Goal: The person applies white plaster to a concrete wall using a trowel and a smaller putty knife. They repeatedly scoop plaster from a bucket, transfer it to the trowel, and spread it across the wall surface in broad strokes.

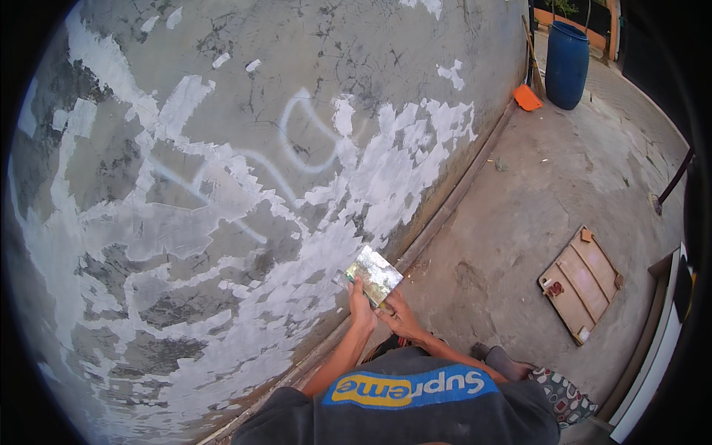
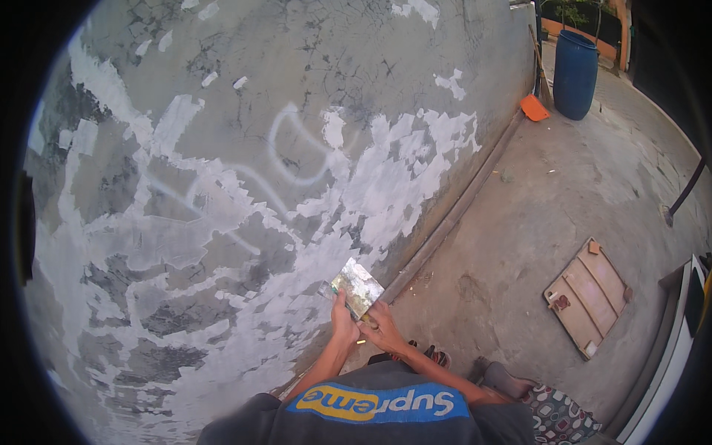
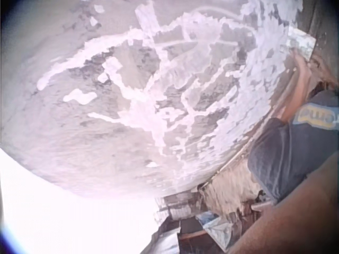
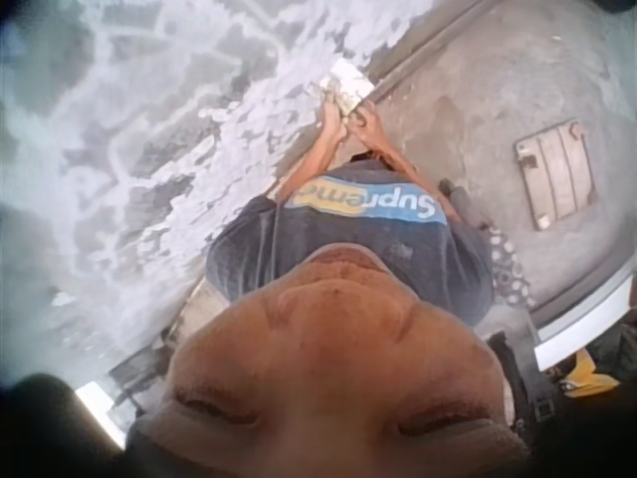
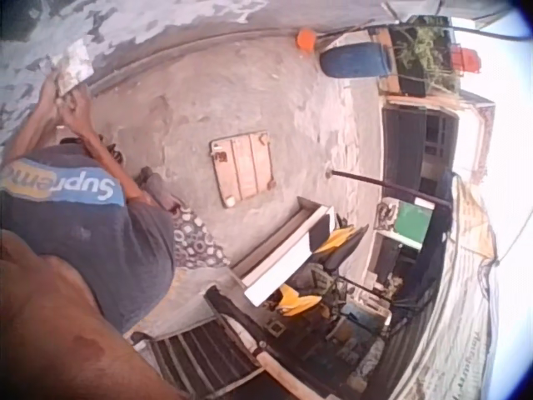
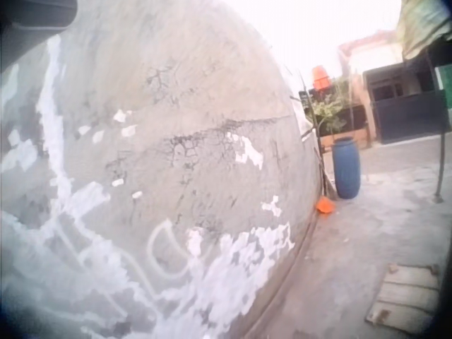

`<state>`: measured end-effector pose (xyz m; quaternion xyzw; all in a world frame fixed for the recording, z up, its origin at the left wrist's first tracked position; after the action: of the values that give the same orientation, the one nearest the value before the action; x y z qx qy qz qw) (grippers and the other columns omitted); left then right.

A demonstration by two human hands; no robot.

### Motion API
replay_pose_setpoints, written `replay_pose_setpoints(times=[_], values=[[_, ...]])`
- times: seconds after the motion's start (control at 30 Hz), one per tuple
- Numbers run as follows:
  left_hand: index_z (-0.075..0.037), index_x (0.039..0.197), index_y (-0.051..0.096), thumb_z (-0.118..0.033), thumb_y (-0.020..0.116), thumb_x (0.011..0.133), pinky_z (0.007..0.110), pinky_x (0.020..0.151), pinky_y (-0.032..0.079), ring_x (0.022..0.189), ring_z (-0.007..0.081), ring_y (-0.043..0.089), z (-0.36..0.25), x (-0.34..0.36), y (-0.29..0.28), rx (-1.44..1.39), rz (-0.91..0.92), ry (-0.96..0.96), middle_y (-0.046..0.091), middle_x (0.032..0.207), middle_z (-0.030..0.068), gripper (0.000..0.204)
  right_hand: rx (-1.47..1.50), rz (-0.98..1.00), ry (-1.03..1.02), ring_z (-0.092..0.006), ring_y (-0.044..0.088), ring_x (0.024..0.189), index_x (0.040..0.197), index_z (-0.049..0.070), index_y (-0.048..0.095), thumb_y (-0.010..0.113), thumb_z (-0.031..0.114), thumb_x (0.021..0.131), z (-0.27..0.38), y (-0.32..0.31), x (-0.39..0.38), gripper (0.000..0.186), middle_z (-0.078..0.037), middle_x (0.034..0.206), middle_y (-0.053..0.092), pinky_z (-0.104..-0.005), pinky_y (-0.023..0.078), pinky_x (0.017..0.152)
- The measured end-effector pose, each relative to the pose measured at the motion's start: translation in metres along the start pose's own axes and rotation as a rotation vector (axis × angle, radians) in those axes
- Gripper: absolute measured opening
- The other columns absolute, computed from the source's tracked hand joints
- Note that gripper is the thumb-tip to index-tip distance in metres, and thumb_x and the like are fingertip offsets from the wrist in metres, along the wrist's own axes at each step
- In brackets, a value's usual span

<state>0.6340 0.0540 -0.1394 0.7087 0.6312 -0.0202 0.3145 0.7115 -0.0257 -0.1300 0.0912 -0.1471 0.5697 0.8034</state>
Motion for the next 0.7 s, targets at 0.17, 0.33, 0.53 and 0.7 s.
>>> replay_pose_setpoints(times=[0.17,0.33,0.53,0.7], values=[[-0.008,0.136,0.037,-0.028,0.041,0.102,0.034,0.087,0.048,0.105,0.0185,0.056,-0.004,0.011,-0.003,-0.023,-0.044,0.043,0.054,0.121,0.0083,0.040,-0.041,-0.058,0.064,-0.0333,0.050,0.109,0.117,0.004,0.062,0.064,0.022,0.089,-0.003,-0.002,0.018,0.034,-0.017,0.114,0.058,-0.0418,0.036,0.096],[-0.005,0.126,0.047,-0.026,0.050,0.099,0.029,0.082,0.046,0.097,0.0146,0.056,-0.028,0.026,0.011,-0.028,0.130,0.088,0.058,0.111,0.0057,0.035,0.393,-0.202,0.310,-0.0169,0.059,0.097,0.112,-0.002,0.063,0.058,0.016,0.094,-0.045,-0.002,0.039,0.026,-0.009,0.109,0.065,-0.0321,0.045,0.086],[-0.007,0.108,0.060,-0.026,0.064,0.091,0.024,0.071,0.041,0.086,0.0067,0.052,-0.066,0.037,0.002,0.266,0.187,0.040,0.060,0.097,-0.0001,0.026,0.272,-0.007,0.269,-0.0103,0.057,0.100,0.120,-0.004,0.058,0.055,0.021,0.097,-0.040,-0.026,0.098,0.033,-0.005,0.113,0.063,-0.0294,0.043,0.090],[-0.013,0.096,0.059,-0.028,0.065,0.091,0.025,0.067,0.039,0.074,0.0051,0.044,-0.066,0.069,-0.001,0.100,0.087,-0.072,0.050,0.082,-0.0058,0.018,0.619,-0.264,0.296,-0.0066,0.056,0.090,0.113,-0.002,0.060,0.060,0.021,0.095,-0.031,0.013,0.138,0.029,-0.004,0.101,0.065,-0.0253,0.045,0.080]])
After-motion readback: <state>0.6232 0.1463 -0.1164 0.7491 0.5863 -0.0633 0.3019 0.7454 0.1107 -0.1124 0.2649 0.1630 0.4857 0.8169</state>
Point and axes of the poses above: each hand's wrist, its own x-axis towards the middle knuckle, its own y-axis out of the palm, z = x × y, the point moved 9 cm from there along x, towards the middle knuckle
